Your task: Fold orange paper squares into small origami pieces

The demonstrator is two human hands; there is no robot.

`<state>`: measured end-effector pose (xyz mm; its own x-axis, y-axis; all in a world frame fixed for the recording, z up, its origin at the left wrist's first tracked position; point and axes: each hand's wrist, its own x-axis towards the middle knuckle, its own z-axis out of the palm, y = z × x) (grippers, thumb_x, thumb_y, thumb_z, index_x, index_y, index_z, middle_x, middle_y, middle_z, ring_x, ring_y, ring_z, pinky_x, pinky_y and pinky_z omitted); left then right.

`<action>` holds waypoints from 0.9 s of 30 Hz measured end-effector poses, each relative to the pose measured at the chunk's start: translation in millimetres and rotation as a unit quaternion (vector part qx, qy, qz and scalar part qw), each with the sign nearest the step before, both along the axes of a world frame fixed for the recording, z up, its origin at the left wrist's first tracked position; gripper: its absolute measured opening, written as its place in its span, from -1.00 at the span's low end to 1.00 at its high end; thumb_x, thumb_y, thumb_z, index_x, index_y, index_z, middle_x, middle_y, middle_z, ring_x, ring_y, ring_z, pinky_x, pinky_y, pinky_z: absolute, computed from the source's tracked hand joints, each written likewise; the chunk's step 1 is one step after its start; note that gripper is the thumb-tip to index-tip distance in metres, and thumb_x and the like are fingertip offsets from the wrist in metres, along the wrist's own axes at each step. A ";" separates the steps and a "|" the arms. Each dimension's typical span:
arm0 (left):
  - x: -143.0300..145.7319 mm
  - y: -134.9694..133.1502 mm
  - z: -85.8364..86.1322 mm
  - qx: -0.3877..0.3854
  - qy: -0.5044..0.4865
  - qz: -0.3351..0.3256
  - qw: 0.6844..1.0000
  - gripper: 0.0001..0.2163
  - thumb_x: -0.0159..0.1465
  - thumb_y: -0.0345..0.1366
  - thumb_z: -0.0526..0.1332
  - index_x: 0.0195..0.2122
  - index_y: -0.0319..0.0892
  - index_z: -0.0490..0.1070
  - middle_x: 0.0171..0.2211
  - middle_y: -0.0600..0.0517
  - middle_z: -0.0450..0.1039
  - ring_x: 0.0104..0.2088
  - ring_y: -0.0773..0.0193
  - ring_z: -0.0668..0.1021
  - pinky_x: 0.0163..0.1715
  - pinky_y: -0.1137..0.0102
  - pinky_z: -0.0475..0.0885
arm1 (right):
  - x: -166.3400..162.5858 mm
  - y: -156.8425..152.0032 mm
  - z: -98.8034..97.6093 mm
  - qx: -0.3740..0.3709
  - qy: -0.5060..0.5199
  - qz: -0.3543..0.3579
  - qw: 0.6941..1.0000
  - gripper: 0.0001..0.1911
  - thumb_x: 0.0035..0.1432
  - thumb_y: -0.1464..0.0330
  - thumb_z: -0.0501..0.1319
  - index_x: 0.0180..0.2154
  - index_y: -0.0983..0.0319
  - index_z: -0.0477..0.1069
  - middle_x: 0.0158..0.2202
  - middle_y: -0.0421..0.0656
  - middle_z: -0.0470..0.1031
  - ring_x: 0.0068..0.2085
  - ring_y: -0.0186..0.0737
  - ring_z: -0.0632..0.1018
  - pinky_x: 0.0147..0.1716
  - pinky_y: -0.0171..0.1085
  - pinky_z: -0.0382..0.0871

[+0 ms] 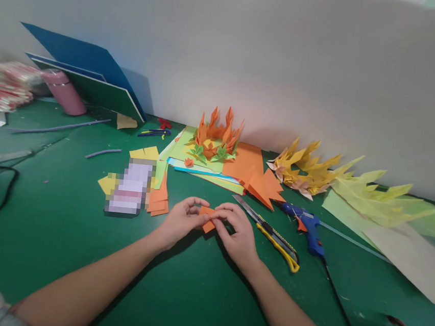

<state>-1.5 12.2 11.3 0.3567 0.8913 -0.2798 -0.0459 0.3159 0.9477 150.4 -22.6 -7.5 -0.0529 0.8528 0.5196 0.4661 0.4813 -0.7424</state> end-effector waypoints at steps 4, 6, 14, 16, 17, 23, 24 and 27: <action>-0.3 1.1 1.1 -0.029 -0.028 0.002 0.999 -0.59 -0.14 -0.16 0.41 -0.29 -0.21 0.36 -0.59 0.19 0.30 -0.55 0.44 0.39 -0.47 0.48 0.30 | -0.4 0.2 0.0 0.003 0.009 0.005 1.000 -0.86 0.14 0.45 0.13 -0.36 0.15 0.45 -0.31 -0.12 0.43 -0.23 -0.17 0.47 -0.20 -0.16 0.35; -0.1 1.0 2.8 -0.039 -0.038 0.005 0.998 -0.60 -0.15 -0.17 0.41 -0.31 -0.22 0.37 -0.57 0.17 0.34 -0.54 0.44 0.40 -0.46 0.48 0.31 | -0.6 -0.1 0.1 0.002 0.012 0.008 1.000 -0.86 0.14 0.45 0.13 -0.36 0.15 0.45 -0.31 -0.12 0.43 -0.23 -0.17 0.47 -0.21 -0.16 0.35; 1.5 -1.5 3.5 0.021 0.016 0.002 1.000 -0.70 -0.04 -0.25 0.32 -0.30 -0.21 0.31 -0.66 0.24 0.26 -0.66 0.49 0.30 -0.62 0.54 0.16 | 0.1 1.8 -3.5 -0.050 0.067 0.014 0.996 -0.92 0.10 0.43 0.15 -0.40 0.17 0.39 -0.30 -0.12 0.40 -0.22 -0.17 0.45 -0.22 -0.18 0.34; 2.1 -2.3 3.4 0.049 0.035 0.004 0.998 -0.72 -0.02 -0.29 0.29 -0.29 -0.21 0.30 -0.66 0.25 0.23 -0.65 0.49 0.29 -0.63 0.54 0.14 | 0.4 3.4 -5.7 -0.093 0.119 0.018 0.988 -0.96 0.06 0.40 0.17 -0.36 0.17 0.34 -0.34 -0.15 0.37 -0.31 -0.22 0.44 -0.33 -0.24 0.36; 2.5 -2.7 3.6 0.061 0.043 0.006 0.997 -0.74 -0.02 -0.31 0.28 -0.30 -0.21 0.30 -0.65 0.24 0.22 -0.64 0.49 0.29 -0.62 0.54 0.15 | 0.5 4.0 -6.7 -0.117 0.145 0.022 0.982 -0.91 0.04 0.38 0.18 -0.34 0.17 0.31 -0.38 -0.19 0.35 -0.38 -0.26 0.43 -0.39 -0.28 0.36; 4.8 -4.3 3.1 0.108 0.069 0.004 0.992 -0.81 0.00 -0.39 0.23 -0.33 -0.22 0.31 -0.62 0.23 0.21 -0.61 0.47 0.31 -0.56 0.52 0.20 | 0.0 5.4 -7.7 -0.177 0.204 0.038 0.962 -0.81 -0.04 0.36 0.20 -0.32 0.17 0.23 -0.42 -0.26 0.29 -0.46 -0.35 0.36 -0.45 -0.35 0.31; 5.1 -4.5 2.6 0.111 0.069 0.004 0.991 -0.82 0.00 -0.40 0.23 -0.34 -0.22 0.31 -0.62 0.23 0.21 -0.60 0.47 0.32 -0.55 0.51 0.21 | 0.0 5.6 -7.5 -0.180 0.208 0.040 0.960 -0.81 -0.04 0.36 0.20 -0.33 0.18 0.22 -0.42 -0.26 0.29 -0.46 -0.35 0.36 -0.45 -0.35 0.31; 5.8 -4.3 0.9 0.111 0.056 -0.002 0.992 -0.82 -0.01 -0.42 0.23 -0.36 -0.22 0.31 -0.61 0.23 0.21 -0.58 0.46 0.34 -0.52 0.50 0.23 | 0.1 6.0 -7.6 -0.185 0.217 0.041 0.958 -0.82 -0.05 0.36 0.19 -0.35 0.18 0.22 -0.42 -0.26 0.27 -0.45 -0.36 0.35 -0.45 -0.36 0.29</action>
